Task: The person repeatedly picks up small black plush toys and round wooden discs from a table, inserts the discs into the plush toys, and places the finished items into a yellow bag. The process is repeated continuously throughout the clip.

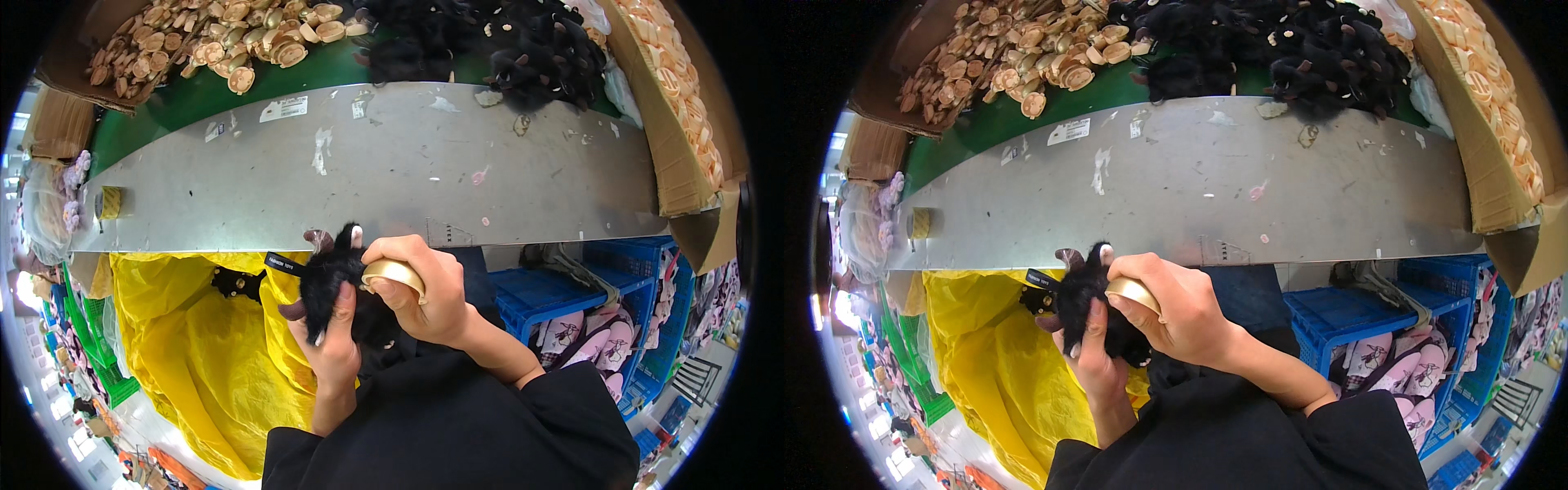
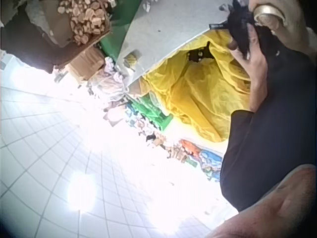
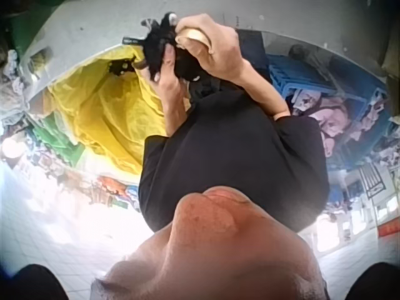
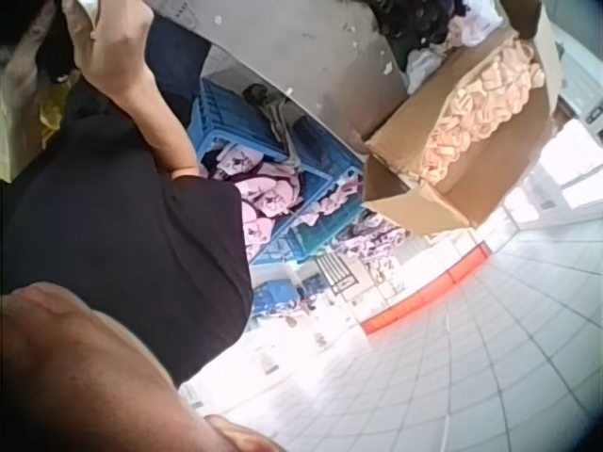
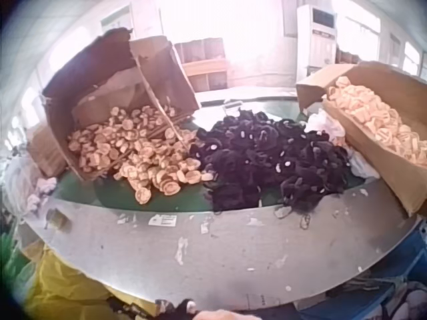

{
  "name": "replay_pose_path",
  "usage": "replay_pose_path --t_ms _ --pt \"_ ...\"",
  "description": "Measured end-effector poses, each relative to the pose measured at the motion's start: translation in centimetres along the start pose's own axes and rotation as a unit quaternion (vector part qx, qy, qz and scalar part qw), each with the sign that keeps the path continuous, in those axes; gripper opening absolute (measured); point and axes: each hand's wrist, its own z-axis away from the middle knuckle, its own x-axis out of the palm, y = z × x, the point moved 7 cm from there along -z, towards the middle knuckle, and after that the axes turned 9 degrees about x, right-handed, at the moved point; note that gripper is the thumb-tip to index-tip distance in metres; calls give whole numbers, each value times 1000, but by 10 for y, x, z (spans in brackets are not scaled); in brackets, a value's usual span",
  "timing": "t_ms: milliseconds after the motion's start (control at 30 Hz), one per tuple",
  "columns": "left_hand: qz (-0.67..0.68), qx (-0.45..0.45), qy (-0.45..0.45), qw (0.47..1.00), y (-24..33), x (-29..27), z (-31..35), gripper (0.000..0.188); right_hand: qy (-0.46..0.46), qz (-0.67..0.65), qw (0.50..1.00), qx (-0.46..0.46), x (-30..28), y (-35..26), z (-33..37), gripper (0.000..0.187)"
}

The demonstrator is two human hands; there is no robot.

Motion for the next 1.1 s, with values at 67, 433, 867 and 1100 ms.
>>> replay_pose_path --t_ms 67,433,867,1100 --pt "-6 7 -3 1000 3 0 0 22 -5 1 1000 -13 1 -1 0 20" --pt "-55 21 2 998 4 -1 2 19 26 81 992 -95 3 -1 1 26" --pt "-92 32 -92 991 -1 -7 -9 34 -28 85 993 -81 30 14 -7 69" --pt "-68 -2 -86 994 -8 -31 -10 26 -137 101 977 -127 56 -2 -13 53"
